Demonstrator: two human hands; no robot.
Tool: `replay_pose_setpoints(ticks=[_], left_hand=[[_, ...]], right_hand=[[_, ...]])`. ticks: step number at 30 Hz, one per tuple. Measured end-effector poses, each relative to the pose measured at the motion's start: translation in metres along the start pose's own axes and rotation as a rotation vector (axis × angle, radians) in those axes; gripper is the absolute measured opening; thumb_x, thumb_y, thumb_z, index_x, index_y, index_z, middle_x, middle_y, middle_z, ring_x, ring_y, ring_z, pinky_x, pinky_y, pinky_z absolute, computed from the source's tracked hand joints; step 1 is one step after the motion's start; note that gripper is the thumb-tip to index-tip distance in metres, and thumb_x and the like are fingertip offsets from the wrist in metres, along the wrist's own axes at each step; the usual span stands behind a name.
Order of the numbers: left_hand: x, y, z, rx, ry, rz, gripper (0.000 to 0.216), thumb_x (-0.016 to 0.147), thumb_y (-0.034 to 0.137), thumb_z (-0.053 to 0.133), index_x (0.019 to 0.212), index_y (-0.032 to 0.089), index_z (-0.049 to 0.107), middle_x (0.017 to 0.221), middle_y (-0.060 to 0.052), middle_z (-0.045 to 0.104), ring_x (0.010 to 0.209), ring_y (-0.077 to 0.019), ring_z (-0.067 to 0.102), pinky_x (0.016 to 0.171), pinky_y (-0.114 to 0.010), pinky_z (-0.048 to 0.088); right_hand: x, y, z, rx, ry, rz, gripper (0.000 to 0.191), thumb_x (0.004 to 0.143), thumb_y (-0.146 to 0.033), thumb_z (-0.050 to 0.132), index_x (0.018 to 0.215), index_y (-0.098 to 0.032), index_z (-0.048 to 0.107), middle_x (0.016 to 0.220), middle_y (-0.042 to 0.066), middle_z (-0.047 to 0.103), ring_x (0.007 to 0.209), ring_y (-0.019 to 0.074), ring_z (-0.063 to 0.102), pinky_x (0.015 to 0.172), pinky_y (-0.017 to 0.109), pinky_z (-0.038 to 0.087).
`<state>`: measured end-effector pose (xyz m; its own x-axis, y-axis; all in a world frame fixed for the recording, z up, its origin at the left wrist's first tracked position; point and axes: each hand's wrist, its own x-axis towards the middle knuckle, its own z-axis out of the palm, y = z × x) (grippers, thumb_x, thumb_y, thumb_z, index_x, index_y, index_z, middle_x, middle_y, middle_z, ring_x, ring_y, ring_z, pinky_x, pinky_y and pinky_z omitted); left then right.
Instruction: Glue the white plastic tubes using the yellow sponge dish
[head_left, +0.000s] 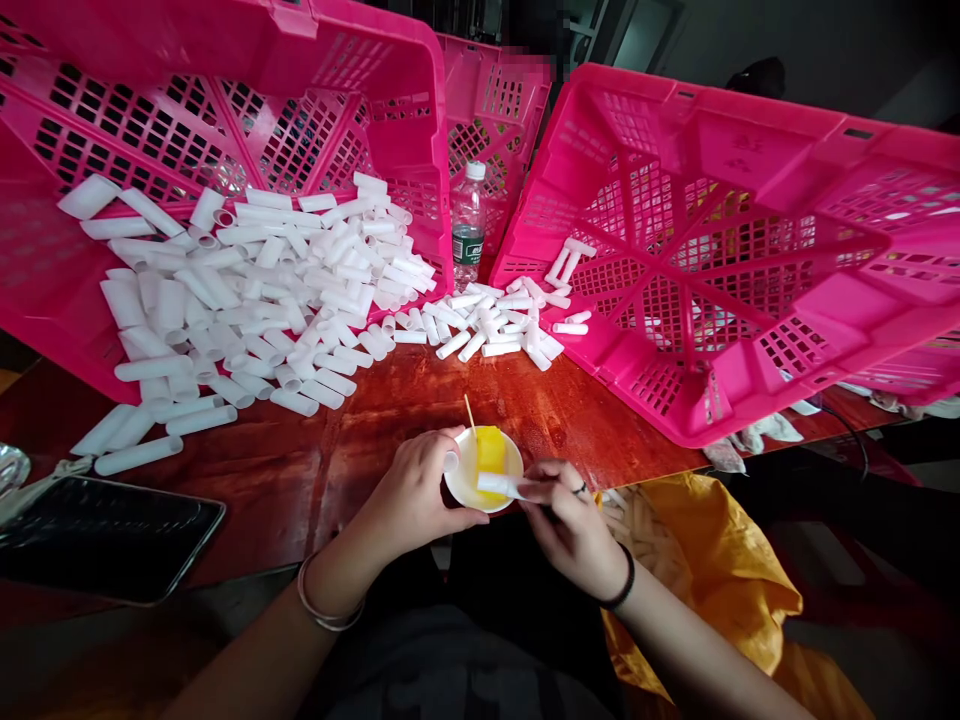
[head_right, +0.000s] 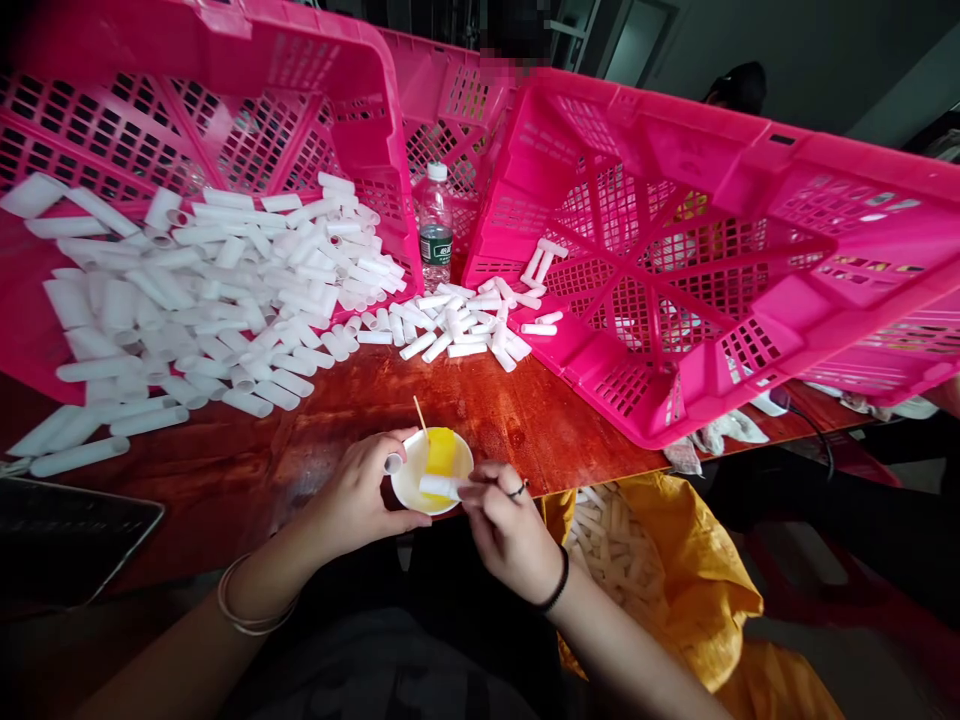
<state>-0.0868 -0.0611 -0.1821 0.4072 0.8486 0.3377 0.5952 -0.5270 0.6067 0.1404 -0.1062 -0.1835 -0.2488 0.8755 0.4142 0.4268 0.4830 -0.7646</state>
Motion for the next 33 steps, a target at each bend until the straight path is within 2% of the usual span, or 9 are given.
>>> replay_pose_setpoints(ticks=[3, 5, 7, 11, 14, 16, 18, 22, 33], left_hand=[[0.001, 0.001, -0.001, -0.006, -0.008, 0.004, 0.07, 0.052, 0.042, 0.087, 0.108, 0.022, 0.049, 0.122, -0.013, 0.061, 0.111, -0.0333, 0.058, 0.093, -0.049, 0.047], [0.001, 0.001, -0.002, -0.008, -0.008, 0.007, 0.069, 0.052, 0.042, 0.087, 0.106, 0.021, 0.049, 0.123, -0.013, 0.06, 0.111, -0.0336, 0.058, 0.094, -0.049, 0.047], [0.001, 0.0, -0.001, -0.007, -0.013, -0.001, 0.071, 0.051, 0.041, 0.088, 0.106, 0.021, 0.048, 0.122, -0.014, 0.06, 0.111, -0.0339, 0.058, 0.093, -0.049, 0.047], [0.0, 0.0, 0.0, 0.007, -0.047, -0.024, 0.076, 0.053, 0.04, 0.088, 0.111, 0.022, 0.044, 0.12, -0.014, 0.06, 0.11, -0.0338, 0.058, 0.092, -0.05, 0.048], [-0.002, 0.0, -0.005, 0.026, -0.028, 0.018, 0.068, 0.06, 0.044, 0.082, 0.11, 0.019, 0.042, 0.132, -0.021, 0.049, 0.122, -0.0375, 0.05, 0.096, -0.052, 0.045], [-0.004, 0.002, -0.012, 0.025, 0.033, 0.005, 0.043, 0.08, 0.039, 0.066, 0.109, 0.017, 0.042, 0.137, -0.023, 0.041, 0.128, -0.035, 0.045, 0.097, -0.049, 0.046], [-0.006, 0.006, -0.02, 0.011, 0.071, -0.032, 0.02, 0.092, 0.025, 0.044, 0.111, 0.017, 0.042, 0.129, -0.019, 0.048, 0.121, -0.0275, 0.052, 0.093, -0.042, 0.049], [-0.009, 0.02, -0.031, 0.016, -0.017, 0.024, 0.019, 0.095, 0.02, 0.042, 0.113, 0.02, 0.047, 0.105, -0.009, 0.064, 0.097, -0.0207, 0.064, 0.084, -0.034, 0.053], [-0.013, 0.032, -0.039, 0.379, 0.037, 0.261, 0.024, 0.094, 0.016, 0.042, 0.115, 0.014, 0.053, 0.095, -0.01, 0.069, 0.082, -0.0246, 0.064, 0.072, -0.039, 0.055]], right_hand=[[0.0, -0.001, 0.002, 0.238, 0.001, 0.292, 0.022, 0.09, -0.028, 0.056, 0.111, -0.022, 0.059, 0.093, 0.008, 0.064, 0.072, 0.0153, 0.063, 0.061, 0.029, 0.057], [0.001, 0.0, 0.0, 0.228, 0.013, 0.3, 0.016, 0.089, -0.029, 0.059, 0.102, -0.021, 0.062, 0.089, 0.006, 0.063, 0.072, 0.0151, 0.063, 0.062, 0.029, 0.057], [0.001, 0.003, -0.003, 0.045, 0.02, 0.115, 0.009, 0.087, -0.023, 0.061, 0.095, -0.021, 0.065, 0.093, 0.008, 0.062, 0.086, 0.0187, 0.063, 0.073, 0.034, 0.057], [-0.002, 0.014, -0.009, -0.292, -0.046, -0.293, 0.026, 0.087, -0.007, 0.054, 0.105, -0.023, 0.063, 0.101, 0.01, 0.062, 0.095, 0.0216, 0.061, 0.076, 0.037, 0.056], [-0.002, 0.016, -0.008, -0.265, -0.014, -0.384, 0.028, 0.085, -0.004, 0.056, 0.104, -0.024, 0.06, 0.105, 0.01, 0.064, 0.097, 0.0225, 0.062, 0.078, 0.039, 0.055], [0.001, 0.011, -0.005, -0.109, 0.059, -0.268, 0.024, 0.086, -0.008, 0.056, 0.104, -0.024, 0.058, 0.103, 0.009, 0.064, 0.097, 0.0221, 0.063, 0.08, 0.04, 0.055], [0.005, 0.002, -0.002, 0.1, 0.111, -0.053, 0.019, 0.09, -0.017, 0.056, 0.107, -0.024, 0.056, 0.1, 0.008, 0.065, 0.093, 0.0205, 0.065, 0.079, 0.037, 0.056], [0.016, -0.021, 0.001, 0.401, 0.104, 0.244, 0.024, 0.091, -0.033, 0.058, 0.113, -0.024, 0.059, 0.093, 0.005, 0.068, 0.074, 0.0143, 0.065, 0.067, 0.027, 0.057], [0.035, -0.043, -0.011, 0.318, -0.021, 0.291, 0.02, 0.089, -0.035, 0.059, 0.098, -0.018, 0.066, 0.091, 0.007, 0.071, 0.08, 0.0172, 0.067, 0.072, 0.028, 0.056]])
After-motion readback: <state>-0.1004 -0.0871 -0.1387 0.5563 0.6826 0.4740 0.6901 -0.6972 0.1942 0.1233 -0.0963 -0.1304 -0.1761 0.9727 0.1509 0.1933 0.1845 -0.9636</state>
